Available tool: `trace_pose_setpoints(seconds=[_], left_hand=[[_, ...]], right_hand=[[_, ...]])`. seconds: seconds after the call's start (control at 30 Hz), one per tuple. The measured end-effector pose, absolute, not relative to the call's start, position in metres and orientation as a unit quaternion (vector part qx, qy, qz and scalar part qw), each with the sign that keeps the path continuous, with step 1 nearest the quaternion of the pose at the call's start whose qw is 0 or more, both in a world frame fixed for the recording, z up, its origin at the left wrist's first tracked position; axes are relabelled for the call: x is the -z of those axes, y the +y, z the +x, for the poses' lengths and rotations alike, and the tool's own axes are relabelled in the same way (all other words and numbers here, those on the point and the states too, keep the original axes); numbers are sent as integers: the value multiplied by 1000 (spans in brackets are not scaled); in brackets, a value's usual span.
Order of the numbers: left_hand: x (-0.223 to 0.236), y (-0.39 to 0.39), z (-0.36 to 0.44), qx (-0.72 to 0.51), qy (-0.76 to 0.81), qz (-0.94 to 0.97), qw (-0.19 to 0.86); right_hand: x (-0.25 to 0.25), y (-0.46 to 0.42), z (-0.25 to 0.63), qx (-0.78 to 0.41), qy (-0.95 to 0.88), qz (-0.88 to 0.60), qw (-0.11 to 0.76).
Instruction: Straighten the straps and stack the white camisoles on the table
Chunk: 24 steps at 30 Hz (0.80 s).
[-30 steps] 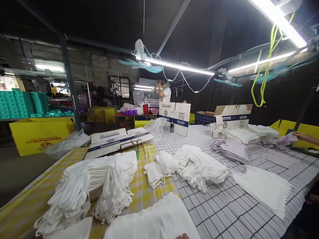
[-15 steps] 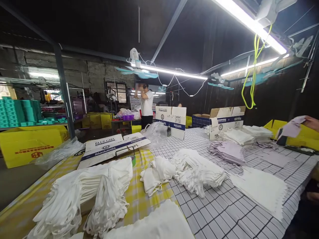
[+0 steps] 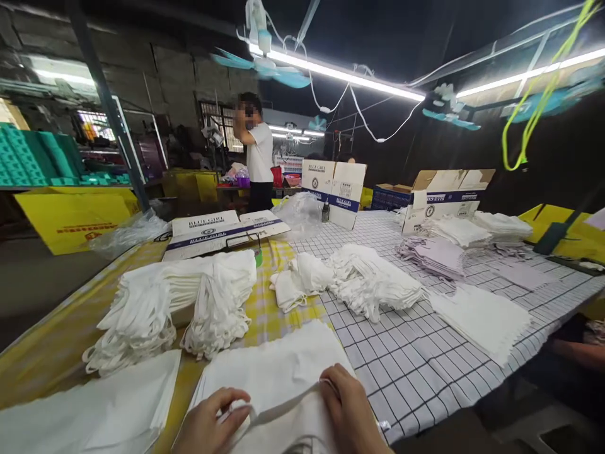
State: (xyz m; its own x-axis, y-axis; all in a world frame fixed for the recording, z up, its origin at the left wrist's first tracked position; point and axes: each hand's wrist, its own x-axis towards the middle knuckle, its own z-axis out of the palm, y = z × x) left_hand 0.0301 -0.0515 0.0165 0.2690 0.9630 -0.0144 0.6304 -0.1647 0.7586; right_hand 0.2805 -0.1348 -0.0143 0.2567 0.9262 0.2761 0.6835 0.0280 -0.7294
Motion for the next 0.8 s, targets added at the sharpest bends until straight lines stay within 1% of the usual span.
trace_pose_setpoints(seconds=[0.1,0.23,0.33,0.43,0.57,0.8], left_hand=[[-18,-45,35,-188,530,720,407],[-13,-42,34,-168,510,642,547],[-7,-38,30,-145,503,597,609],[-3,-32,28,-123,501,581,630],[1,-28,28,-132,503,570,636],[1,-29,30,-132,510,563,637]], right_hand=[[3,-133,287,-190,-597,-673,393],[1,-127,294,-225,-599,-661,392],[2,-123,298,-246,-594,-662,385],[3,-119,302,-269,-584,-670,371],[4,-113,308,-294,-572,-681,351],[6,-109,311,-308,-573,-673,351]])
